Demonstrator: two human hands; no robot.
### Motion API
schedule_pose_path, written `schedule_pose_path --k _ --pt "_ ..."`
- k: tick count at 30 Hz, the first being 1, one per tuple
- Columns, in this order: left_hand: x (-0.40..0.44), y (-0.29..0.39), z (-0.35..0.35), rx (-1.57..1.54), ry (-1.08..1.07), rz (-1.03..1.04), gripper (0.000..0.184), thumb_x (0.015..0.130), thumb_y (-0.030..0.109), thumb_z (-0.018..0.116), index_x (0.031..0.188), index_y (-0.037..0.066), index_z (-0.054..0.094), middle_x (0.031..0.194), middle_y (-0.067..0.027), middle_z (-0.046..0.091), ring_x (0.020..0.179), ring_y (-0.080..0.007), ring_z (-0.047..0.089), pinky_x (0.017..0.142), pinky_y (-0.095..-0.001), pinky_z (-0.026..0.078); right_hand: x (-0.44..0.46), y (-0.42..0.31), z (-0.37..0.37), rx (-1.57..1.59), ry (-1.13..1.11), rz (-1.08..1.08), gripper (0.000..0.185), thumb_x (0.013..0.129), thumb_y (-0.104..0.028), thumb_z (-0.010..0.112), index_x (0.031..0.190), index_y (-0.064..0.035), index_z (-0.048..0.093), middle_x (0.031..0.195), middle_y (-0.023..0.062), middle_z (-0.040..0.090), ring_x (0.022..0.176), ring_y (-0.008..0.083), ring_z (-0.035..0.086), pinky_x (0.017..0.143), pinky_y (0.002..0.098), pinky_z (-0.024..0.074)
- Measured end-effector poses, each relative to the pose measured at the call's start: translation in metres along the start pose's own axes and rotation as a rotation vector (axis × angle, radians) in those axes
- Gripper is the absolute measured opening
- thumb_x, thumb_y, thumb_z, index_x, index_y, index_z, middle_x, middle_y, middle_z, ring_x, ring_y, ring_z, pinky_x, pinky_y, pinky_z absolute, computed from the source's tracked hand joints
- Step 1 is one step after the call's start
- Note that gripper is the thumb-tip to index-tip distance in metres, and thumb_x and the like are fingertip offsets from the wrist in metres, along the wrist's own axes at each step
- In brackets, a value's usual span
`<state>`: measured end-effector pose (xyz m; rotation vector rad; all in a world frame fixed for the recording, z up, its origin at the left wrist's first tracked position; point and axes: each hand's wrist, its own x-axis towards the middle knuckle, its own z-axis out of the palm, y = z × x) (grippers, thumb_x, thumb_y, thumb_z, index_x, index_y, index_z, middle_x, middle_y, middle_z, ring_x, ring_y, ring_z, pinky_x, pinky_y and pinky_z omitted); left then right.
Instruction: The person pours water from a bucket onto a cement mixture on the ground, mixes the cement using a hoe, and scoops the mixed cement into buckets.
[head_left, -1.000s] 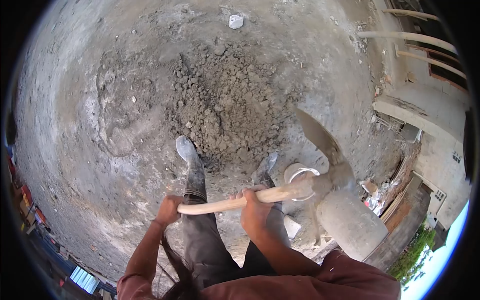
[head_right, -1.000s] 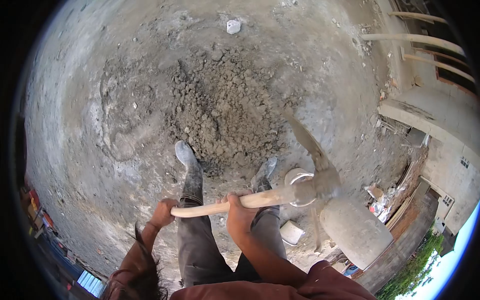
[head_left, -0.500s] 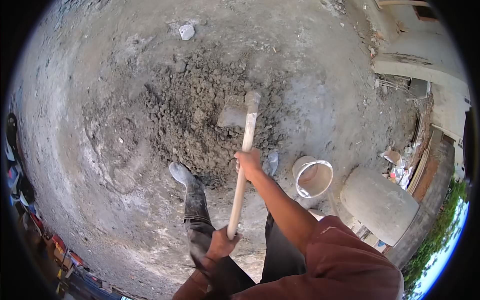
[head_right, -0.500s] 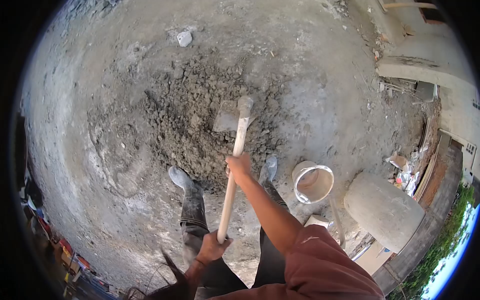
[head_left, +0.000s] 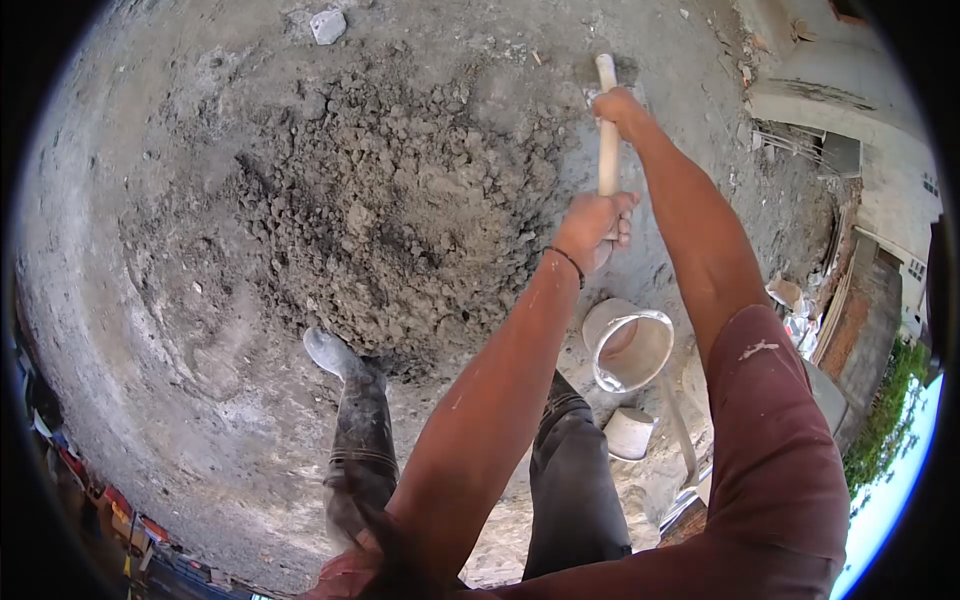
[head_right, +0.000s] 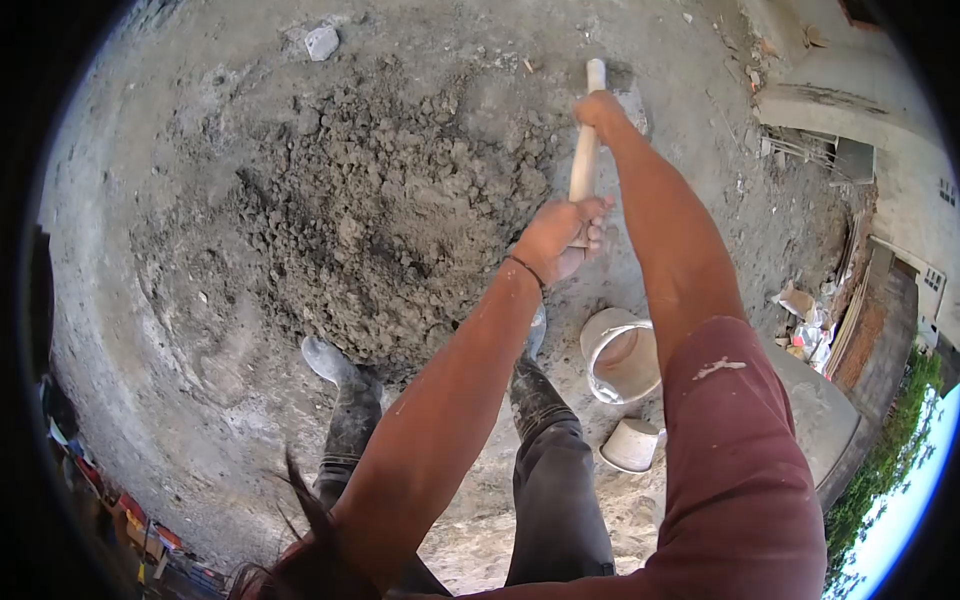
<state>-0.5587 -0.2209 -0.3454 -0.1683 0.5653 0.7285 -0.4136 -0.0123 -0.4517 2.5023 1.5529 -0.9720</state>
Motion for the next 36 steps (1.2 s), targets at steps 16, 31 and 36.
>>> schedule_pose_path --k 16,31,36 --pt "-0.395 -0.035 -0.018 0.354 0.39 -0.206 0.018 0.089 0.01 0.073 0.091 0.003 0.056 0.07 -0.0019 0.056 0.055 -0.0122 0.054 0.049 -0.0307 0.043 -0.41 -0.037 0.111 0.683 -0.417 0.388 0.054 0.082 -0.006 0.067 0.127 0.0071 0.041 0.094 0.0176 0.059 0.069 0.0278 0.064 0.049 0.0408 0.0539" --pt "-0.581 0.031 -0.225 1.838 0.073 0.015 0.033 0.072 0.01 0.076 0.103 0.011 0.064 0.1 -0.0074 0.071 0.093 -0.0331 0.068 0.087 -0.0441 0.05 -0.663 -0.104 0.079 1.76 -0.355 0.832 0.015 0.091 0.003 0.065 0.082 -0.0046 0.056 0.081 0.0109 0.06 0.077 0.0244 0.063 0.082 0.0531 0.0564" --pt "-0.6 0.005 -0.223 1.711 0.112 -0.027 0.043 0.065 0.003 0.072 0.106 0.012 0.063 0.096 -0.0108 0.069 0.095 -0.0362 0.067 0.085 -0.0449 0.049 -0.675 -0.107 0.07 1.685 -0.357 0.779 0.021 0.093 0.003 0.062 0.078 -0.0063 0.051 0.069 0.0093 0.054 0.07 0.0255 0.062 0.081 0.0529 0.0554"
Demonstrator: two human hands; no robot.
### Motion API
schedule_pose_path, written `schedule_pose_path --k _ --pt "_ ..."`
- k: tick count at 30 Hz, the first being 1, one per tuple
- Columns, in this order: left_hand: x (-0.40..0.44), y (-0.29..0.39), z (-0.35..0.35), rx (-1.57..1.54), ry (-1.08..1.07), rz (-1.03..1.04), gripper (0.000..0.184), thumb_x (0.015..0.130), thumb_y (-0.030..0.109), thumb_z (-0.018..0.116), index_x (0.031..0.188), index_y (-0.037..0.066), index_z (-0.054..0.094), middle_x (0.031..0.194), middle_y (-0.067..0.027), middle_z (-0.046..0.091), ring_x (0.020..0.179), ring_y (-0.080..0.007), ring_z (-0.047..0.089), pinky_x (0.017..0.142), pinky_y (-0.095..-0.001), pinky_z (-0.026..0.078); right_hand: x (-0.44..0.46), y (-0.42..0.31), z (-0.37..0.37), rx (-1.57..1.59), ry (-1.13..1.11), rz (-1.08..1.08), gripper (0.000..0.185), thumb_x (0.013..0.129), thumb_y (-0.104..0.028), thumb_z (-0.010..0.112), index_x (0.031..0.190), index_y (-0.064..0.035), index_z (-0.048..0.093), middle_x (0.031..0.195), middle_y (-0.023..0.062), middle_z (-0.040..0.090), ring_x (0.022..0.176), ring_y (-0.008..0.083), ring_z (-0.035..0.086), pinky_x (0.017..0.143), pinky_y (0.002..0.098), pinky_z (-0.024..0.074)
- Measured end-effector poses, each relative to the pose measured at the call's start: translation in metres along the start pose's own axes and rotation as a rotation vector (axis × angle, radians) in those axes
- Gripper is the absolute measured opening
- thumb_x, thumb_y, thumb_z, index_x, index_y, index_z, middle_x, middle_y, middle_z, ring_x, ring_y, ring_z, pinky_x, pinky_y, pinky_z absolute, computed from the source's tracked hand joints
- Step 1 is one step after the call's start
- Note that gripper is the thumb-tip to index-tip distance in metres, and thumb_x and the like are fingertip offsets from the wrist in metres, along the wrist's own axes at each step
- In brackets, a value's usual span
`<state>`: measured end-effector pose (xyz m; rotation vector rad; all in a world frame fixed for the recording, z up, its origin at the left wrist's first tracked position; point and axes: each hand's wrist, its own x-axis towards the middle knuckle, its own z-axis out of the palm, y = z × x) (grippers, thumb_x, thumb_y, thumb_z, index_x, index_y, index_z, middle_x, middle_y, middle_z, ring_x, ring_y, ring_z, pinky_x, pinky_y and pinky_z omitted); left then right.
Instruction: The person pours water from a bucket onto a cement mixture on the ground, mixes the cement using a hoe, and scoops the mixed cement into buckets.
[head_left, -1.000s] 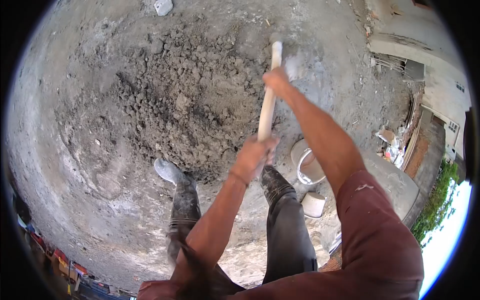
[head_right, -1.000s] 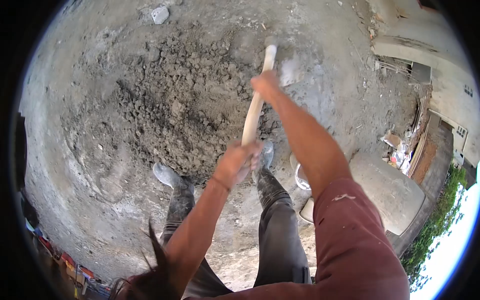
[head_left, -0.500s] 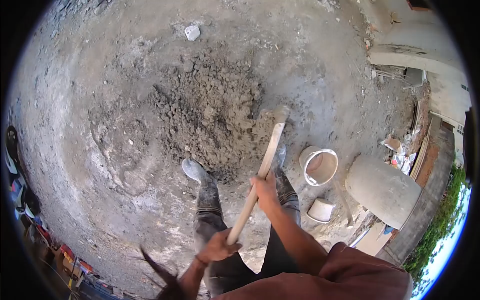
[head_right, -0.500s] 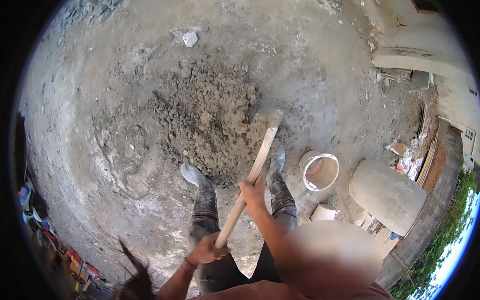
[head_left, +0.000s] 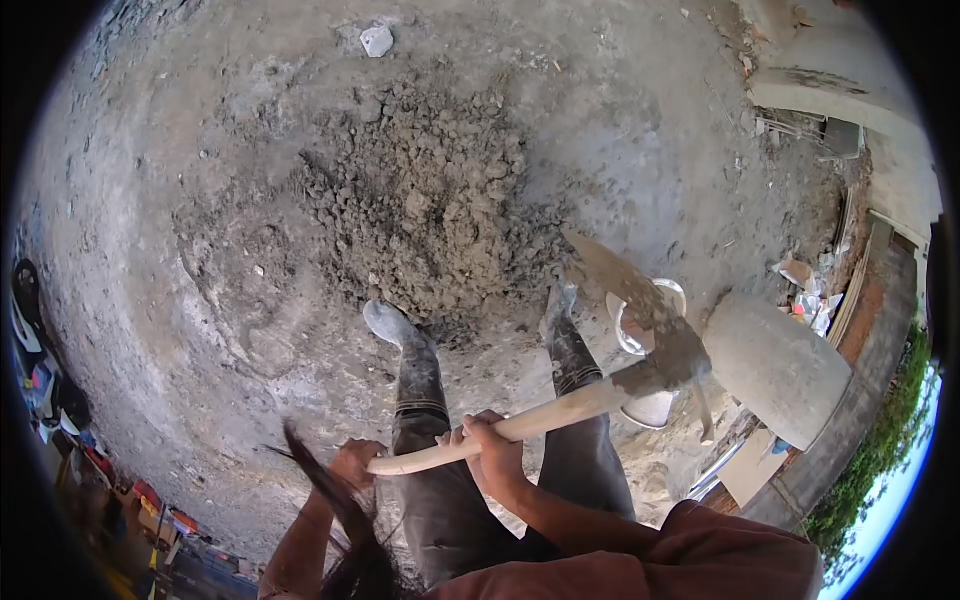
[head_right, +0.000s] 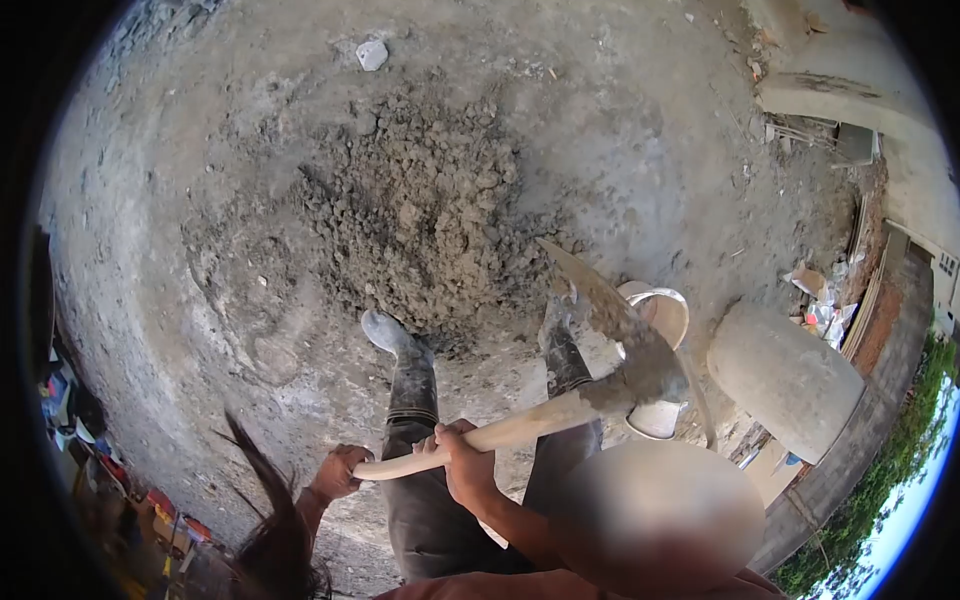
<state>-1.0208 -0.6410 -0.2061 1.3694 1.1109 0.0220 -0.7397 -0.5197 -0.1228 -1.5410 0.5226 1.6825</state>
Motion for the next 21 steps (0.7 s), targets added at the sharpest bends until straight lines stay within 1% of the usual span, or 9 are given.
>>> schedule_pose_path --k 2,4,7,9,11,14,17,20,21 --pt "-0.015 0.017 0.018 -0.102 -0.085 -0.238 0.03 0.071 0.003 0.07 0.1 0.01 0.066 0.087 -0.0158 0.072 0.085 -0.0417 0.068 0.075 -0.0476 0.054 0.034 0.005 -0.009 -0.006 0.106 0.088 0.019 0.092 -0.004 0.061 0.078 -0.0066 0.048 0.065 0.0095 0.05 0.054 0.0249 0.054 0.062 0.0531 0.0537" --pt "0.014 0.064 0.02 0.048 -0.034 -0.487 0.023 0.075 0.007 0.07 0.098 0.009 0.069 0.087 -0.0206 0.072 0.084 -0.0445 0.069 0.073 -0.0521 0.055 0.108 -0.007 -0.003 -0.069 0.182 0.211 0.017 0.09 -0.012 0.057 0.079 -0.0083 0.044 0.061 0.0087 0.045 0.045 0.0234 0.045 0.049 0.0499 0.0467" --pt "0.119 0.127 0.019 0.141 0.138 -0.654 0.029 0.077 0.012 0.07 0.106 0.011 0.071 0.088 -0.0223 0.072 0.084 -0.0441 0.07 0.075 -0.0557 0.055 0.267 -0.043 -0.021 -0.182 0.24 0.42 0.02 0.085 -0.013 0.063 0.079 -0.0081 0.045 0.061 0.0061 0.044 0.044 0.023 0.044 0.049 0.0443 0.0421" --pt "0.133 0.137 0.056 0.143 0.155 -0.693 0.031 0.078 0.013 0.069 0.109 0.014 0.071 0.088 -0.021 0.073 0.084 -0.0436 0.071 0.075 -0.0562 0.055 0.274 -0.048 -0.038 -0.261 0.287 0.431 0.02 0.083 -0.011 0.065 0.08 -0.0071 0.046 0.062 0.0064 0.046 0.044 0.0231 0.045 0.049 0.0443 0.0415" --pt "0.139 0.14 0.097 -0.002 0.256 -0.644 0.032 0.077 0.013 0.07 0.109 0.014 0.071 0.088 -0.0203 0.073 0.082 -0.044 0.07 0.075 -0.0569 0.055 0.259 -0.062 -0.035 -0.49 0.273 0.094 0.017 0.08 -0.004 0.067 0.081 -0.0038 0.049 0.062 0.0073 0.049 0.043 0.0218 0.047 0.043 0.0432 0.0403" --pt "0.146 0.156 0.131 -0.272 0.371 -0.486 0.029 0.079 0.014 0.072 0.108 0.007 0.068 0.079 -0.0241 0.068 0.078 -0.046 0.068 0.068 -0.0547 0.054 0.218 -0.103 0.003 -0.685 0.305 -0.078 0.016 0.079 0.002 0.067 0.081 -0.0002 0.052 0.06 0.007 0.05 0.041 0.0204 0.049 0.037 0.0402 0.0387" --pt "0.19 0.177 0.135 -0.525 0.44 -0.303 0.031 0.081 0.012 0.072 0.11 0.004 0.066 0.076 -0.0256 0.066 0.077 -0.0471 0.066 0.067 -0.0529 0.053 0.205 -0.153 0.024 -0.814 0.127 -0.287 0.022 0.085 -0.008 0.073 0.081 0.0025 0.053 0.057 0.0077 0.052 0.038 0.0186 0.05 0.034 0.0353 0.0395" --pt "0.277 0.194 0.1 -0.559 0.595 -0.138 0.034 0.084 0.01 0.07 0.116 0.002 0.064 0.083 -0.0273 0.068 0.084 -0.0478 0.067 0.071 -0.0514 0.054 0.225 -0.229 0.097 -0.972 0.006 -0.585 0.038 0.094 -0.023 0.073 0.106 0.0046 0.049 0.06 0.007 0.054 0.038 0.0188 0.053 0.034 0.035 0.0419" --pt "0.311 0.199 0.075 -0.537 0.631 -0.132 0.03 0.085 0.011 0.072 0.111 0.0 0.065 0.082 -0.0244 0.068 0.077 -0.0387 0.071 0.068 -0.0434 0.054 0.242 -0.248 0.125 -0.958 -0.017 -0.684 0.04 0.095 -0.021 0.071 0.112 0.0053 0.047 0.063 0.0075 0.055 0.041 0.0195 0.054 0.034 0.035 0.0424"
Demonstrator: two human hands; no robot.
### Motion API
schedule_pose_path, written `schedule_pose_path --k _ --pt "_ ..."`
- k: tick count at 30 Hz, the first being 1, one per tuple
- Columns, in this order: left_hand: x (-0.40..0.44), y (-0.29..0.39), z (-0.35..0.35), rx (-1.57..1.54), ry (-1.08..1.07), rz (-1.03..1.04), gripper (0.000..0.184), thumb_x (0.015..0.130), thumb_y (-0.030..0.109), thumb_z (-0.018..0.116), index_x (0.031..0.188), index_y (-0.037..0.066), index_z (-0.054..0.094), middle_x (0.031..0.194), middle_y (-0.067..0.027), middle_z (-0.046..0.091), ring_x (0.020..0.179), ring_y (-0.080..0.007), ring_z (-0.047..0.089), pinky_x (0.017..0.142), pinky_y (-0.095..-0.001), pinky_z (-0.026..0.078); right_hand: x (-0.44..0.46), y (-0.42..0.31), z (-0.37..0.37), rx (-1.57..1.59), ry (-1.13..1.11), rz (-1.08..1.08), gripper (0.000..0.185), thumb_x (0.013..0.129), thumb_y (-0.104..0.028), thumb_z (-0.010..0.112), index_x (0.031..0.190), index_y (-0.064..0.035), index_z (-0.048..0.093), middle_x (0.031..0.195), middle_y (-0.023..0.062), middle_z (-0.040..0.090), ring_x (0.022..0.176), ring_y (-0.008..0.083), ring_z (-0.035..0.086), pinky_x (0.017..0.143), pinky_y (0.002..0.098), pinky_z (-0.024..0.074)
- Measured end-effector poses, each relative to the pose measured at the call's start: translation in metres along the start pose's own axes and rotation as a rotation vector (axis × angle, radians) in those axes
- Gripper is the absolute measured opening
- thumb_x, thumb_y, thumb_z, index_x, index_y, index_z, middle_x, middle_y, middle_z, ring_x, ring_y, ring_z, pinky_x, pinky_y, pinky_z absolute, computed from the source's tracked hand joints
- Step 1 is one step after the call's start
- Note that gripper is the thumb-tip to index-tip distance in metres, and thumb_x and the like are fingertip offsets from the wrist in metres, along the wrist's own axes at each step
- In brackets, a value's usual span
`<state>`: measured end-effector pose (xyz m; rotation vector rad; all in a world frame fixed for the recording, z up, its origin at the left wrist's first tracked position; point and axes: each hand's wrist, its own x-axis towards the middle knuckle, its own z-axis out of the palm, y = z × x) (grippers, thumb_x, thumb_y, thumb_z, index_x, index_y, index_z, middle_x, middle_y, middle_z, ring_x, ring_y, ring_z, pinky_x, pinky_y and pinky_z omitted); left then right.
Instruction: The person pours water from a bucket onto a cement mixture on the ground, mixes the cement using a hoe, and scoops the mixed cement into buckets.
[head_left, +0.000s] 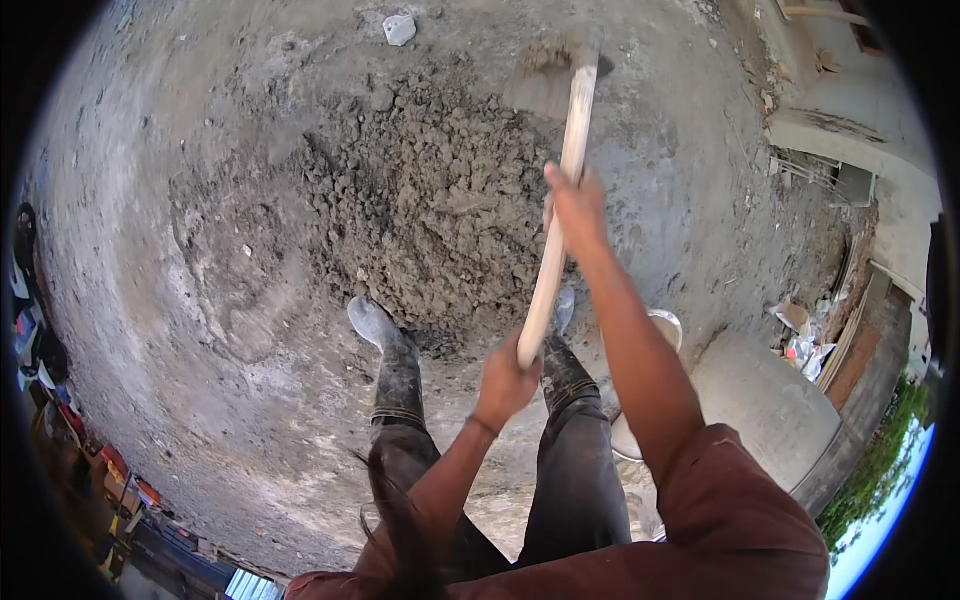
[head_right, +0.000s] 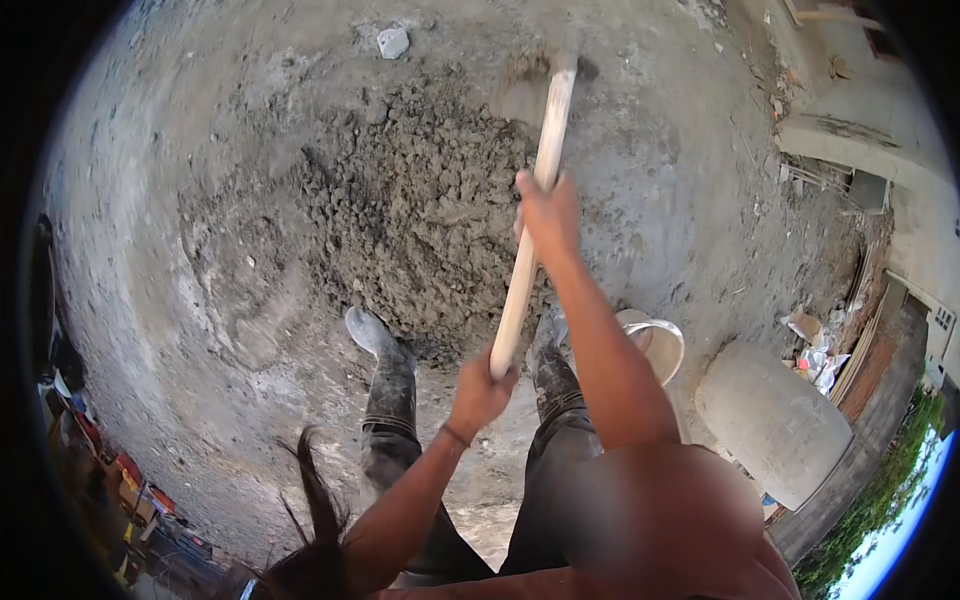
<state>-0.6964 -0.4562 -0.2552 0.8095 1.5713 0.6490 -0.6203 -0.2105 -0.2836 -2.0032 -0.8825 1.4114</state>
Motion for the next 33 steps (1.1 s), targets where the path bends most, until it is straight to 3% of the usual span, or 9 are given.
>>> schedule_pose_path --k 2,7,9,10,13,18,23,27,33 --pt "0.077 0.003 0.013 -0.157 0.044 0.053 0.029 0.084 0.011 0.073 0.107 -0.002 0.062 0.074 -0.0082 0.064 0.062 -0.0209 0.062 0.061 -0.0374 0.052 0.08 -0.02 0.016 -0.164 -0.02 -0.188 0.039 0.093 -0.015 0.066 0.116 0.0128 0.049 0.069 0.0133 0.062 0.047 0.0239 0.062 0.038 0.0371 0.0476" --pt "0.088 0.037 -0.009 -0.283 0.009 -0.249 0.026 0.079 0.007 0.076 0.099 -0.002 0.062 0.067 -0.003 0.059 0.058 -0.0144 0.056 0.055 -0.0352 0.05 0.124 0.009 0.055 -0.435 -0.08 0.078 0.021 0.088 -0.014 0.062 0.087 0.0074 0.062 0.065 0.0169 0.064 0.049 0.0289 0.063 0.044 0.0426 0.0512" --pt "0.023 0.006 -0.004 -0.108 0.011 -0.325 0.027 0.077 0.008 0.075 0.1 -0.002 0.066 0.07 -0.0089 0.065 0.06 -0.0189 0.062 0.057 -0.036 0.052 0.084 0.092 0.041 -0.516 -0.228 0.029 0.025 0.087 -0.014 0.065 0.087 0.0104 0.066 0.062 0.017 0.063 0.052 0.0317 0.066 0.046 0.044 0.0517" --pt "-0.018 0.003 -0.011 0.003 0.031 -0.344 0.03 0.075 0.009 0.075 0.101 -0.002 0.067 0.073 -0.0128 0.068 0.062 -0.0228 0.066 0.058 -0.0371 0.053 0.059 0.126 0.039 -0.61 -0.256 0.191 0.046 0.09 -0.016 0.067 0.126 0.0116 0.059 0.09 0.0211 0.071 0.067 0.0304 0.072 0.055 0.0414 0.0581" --pt "-0.068 0.028 -0.029 0.142 -0.068 -0.382 0.044 0.071 0.019 0.076 0.107 -0.004 0.067 0.095 -0.0299 0.07 0.095 -0.0455 0.069 0.083 -0.0491 0.054 -0.013 0.119 0.029 -0.446 -0.213 0.589 0.057 0.096 -0.013 0.064 0.145 0.0066 0.042 0.084 0.017 0.064 0.058 0.0269 0.061 0.052 0.0452 0.0526" --pt "-0.061 0.139 -0.029 0.085 -0.222 -0.315 0.045 0.084 0.029 0.073 0.108 -0.007 0.061 0.09 -0.0311 0.068 0.092 -0.0481 0.068 0.08 -0.0493 0.053 -0.005 0.084 -0.033 -0.005 -0.318 0.776 0.017 0.094 -0.009 0.063 0.097 -0.0053 0.046 0.069 0.0071 0.051 0.05 0.0194 0.053 0.044 0.0371 0.0475" --pt "-0.153 0.195 -0.113 -0.043 -0.333 -0.221 0.048 0.089 0.035 0.073 0.111 -0.004 0.056 0.084 -0.027 0.066 0.081 -0.0423 0.068 0.071 -0.0489 0.051 -0.116 0.0 -0.064 0.174 -0.131 0.721 0.019 0.093 -0.011 0.065 0.1 -0.0056 0.048 0.069 0.0056 0.05 0.047 0.0178 0.049 0.043 0.0365 0.0475" --pt "-0.235 0.094 -0.2 0.1 -0.443 -0.256 0.031 0.089 0.026 0.073 0.109 0.006 0.06 0.083 -0.0238 0.067 0.079 -0.0433 0.068 0.068 -0.0484 0.053 -0.254 -0.01 -0.026 0.324 0.154 0.462 0.013 0.093 -0.006 0.063 0.096 -0.0045 0.05 0.07 0.0055 0.052 0.048 0.0176 0.05 0.042 0.0368 0.0463" --pt "-0.194 -0.101 -0.233 0.957 -0.015 -0.246 0.006 0.083 0.015 0.064 0.087 0.012 0.062 0.075 -0.0159 0.067 0.077 -0.0394 0.067 0.078 -0.0536 0.048 -0.291 0.055 0.051 0.621 0.128 0.523 0.013 0.087 0.001 0.064 0.09 -0.0013 0.052 0.077 0.0105 0.056 0.063 0.0229 0.058 0.065 0.043 0.0582"
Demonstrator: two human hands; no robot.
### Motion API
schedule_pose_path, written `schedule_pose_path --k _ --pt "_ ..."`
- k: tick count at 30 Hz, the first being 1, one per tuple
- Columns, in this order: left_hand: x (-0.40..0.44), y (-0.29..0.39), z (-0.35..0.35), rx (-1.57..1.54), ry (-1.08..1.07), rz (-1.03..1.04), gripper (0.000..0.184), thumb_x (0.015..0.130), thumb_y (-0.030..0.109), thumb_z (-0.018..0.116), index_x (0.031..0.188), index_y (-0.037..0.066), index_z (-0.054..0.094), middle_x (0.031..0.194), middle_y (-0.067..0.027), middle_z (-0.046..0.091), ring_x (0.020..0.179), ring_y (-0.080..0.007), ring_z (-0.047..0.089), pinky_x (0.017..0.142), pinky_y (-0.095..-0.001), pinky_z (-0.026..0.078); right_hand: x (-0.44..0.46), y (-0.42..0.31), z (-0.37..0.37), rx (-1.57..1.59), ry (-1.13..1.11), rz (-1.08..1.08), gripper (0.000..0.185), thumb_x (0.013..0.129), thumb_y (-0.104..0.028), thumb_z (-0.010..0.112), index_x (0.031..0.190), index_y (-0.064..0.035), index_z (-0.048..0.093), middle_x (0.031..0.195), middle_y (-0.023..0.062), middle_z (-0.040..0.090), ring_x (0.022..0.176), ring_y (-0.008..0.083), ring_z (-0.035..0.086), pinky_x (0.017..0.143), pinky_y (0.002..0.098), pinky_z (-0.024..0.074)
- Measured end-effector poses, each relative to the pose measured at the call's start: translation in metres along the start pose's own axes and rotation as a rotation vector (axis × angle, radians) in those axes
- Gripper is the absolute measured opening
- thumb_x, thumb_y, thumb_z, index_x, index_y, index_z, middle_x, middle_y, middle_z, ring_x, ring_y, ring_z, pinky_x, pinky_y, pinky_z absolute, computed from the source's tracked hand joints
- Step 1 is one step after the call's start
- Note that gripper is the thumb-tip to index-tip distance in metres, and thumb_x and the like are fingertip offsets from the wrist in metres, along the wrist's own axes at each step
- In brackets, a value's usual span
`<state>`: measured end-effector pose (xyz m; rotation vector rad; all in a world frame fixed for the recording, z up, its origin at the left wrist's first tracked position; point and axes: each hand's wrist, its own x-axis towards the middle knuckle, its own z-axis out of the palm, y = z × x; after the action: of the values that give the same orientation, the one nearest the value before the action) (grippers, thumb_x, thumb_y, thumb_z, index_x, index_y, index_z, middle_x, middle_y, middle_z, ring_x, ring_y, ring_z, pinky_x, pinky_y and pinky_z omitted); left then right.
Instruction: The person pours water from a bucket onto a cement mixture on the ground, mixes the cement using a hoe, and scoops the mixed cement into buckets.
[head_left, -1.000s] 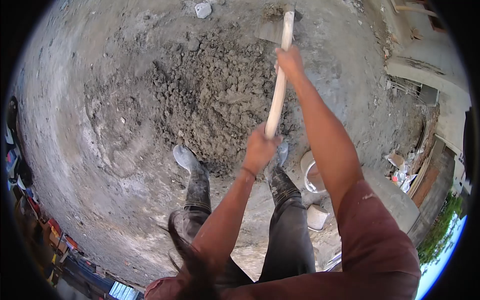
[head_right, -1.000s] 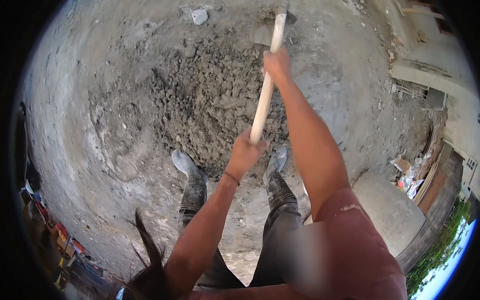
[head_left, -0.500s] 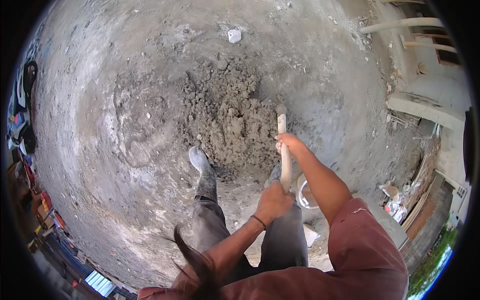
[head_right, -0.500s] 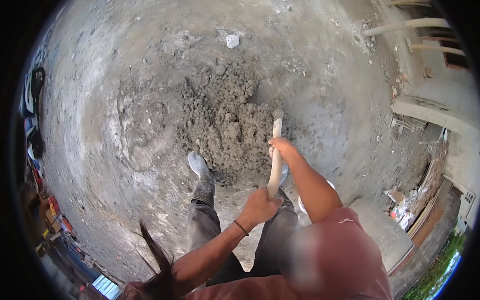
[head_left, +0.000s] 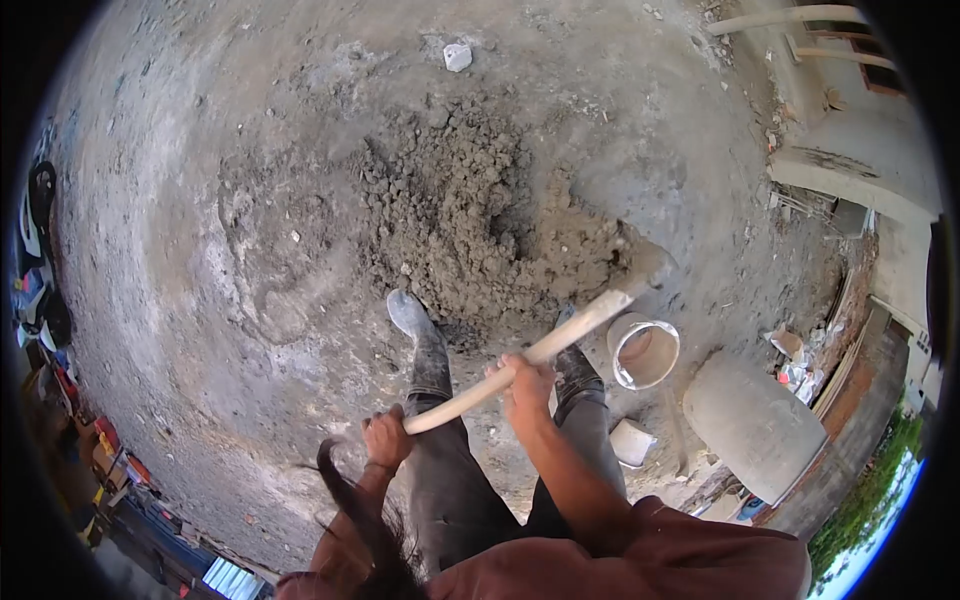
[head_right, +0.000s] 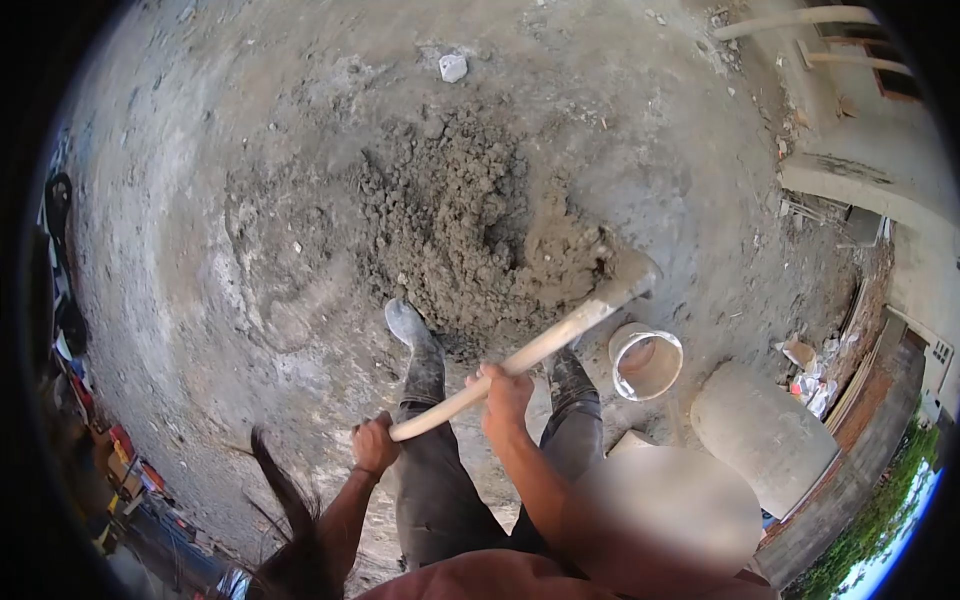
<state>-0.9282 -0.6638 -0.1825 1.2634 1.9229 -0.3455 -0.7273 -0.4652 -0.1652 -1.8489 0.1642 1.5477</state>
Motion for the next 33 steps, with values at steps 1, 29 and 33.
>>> schedule_pose_path --k 1,29,33 --pt "0.013 -0.009 0.014 0.003 -0.017 0.016 0.004 0.083 0.015 0.062 0.084 0.012 0.06 0.077 -0.0141 0.067 0.083 -0.0384 0.066 0.084 -0.0541 0.046 -0.005 0.005 -0.004 0.023 -0.002 0.001 0.013 0.085 0.004 0.063 0.089 -0.0002 0.052 0.078 0.0118 0.056 0.066 0.0244 0.06 0.069 0.0459 0.0588" --pt "0.016 0.367 0.098 -1.067 -0.465 0.36 0.026 0.089 0.016 0.078 0.103 -0.001 0.063 0.067 -0.0046 0.061 0.059 -0.0143 0.06 0.055 -0.0343 0.05 0.187 -0.224 -0.155 -0.551 0.172 -0.216 0.035 0.087 -0.014 0.08 0.101 0.0009 0.052 0.065 0.0053 0.056 0.044 0.0153 0.052 0.038 0.0342 0.0426" --pt "0.094 0.476 0.094 -1.237 -0.879 0.328 0.018 0.092 0.013 0.073 0.088 0.004 0.058 0.067 -0.0006 0.056 0.053 -0.008 0.052 0.048 -0.0294 0.042 0.323 -0.311 -0.234 -0.843 0.342 -0.431 0.035 0.081 -0.012 0.075 0.1 0.0116 0.058 0.071 0.017 0.065 0.056 0.0258 0.067 0.044 0.0402 0.051"
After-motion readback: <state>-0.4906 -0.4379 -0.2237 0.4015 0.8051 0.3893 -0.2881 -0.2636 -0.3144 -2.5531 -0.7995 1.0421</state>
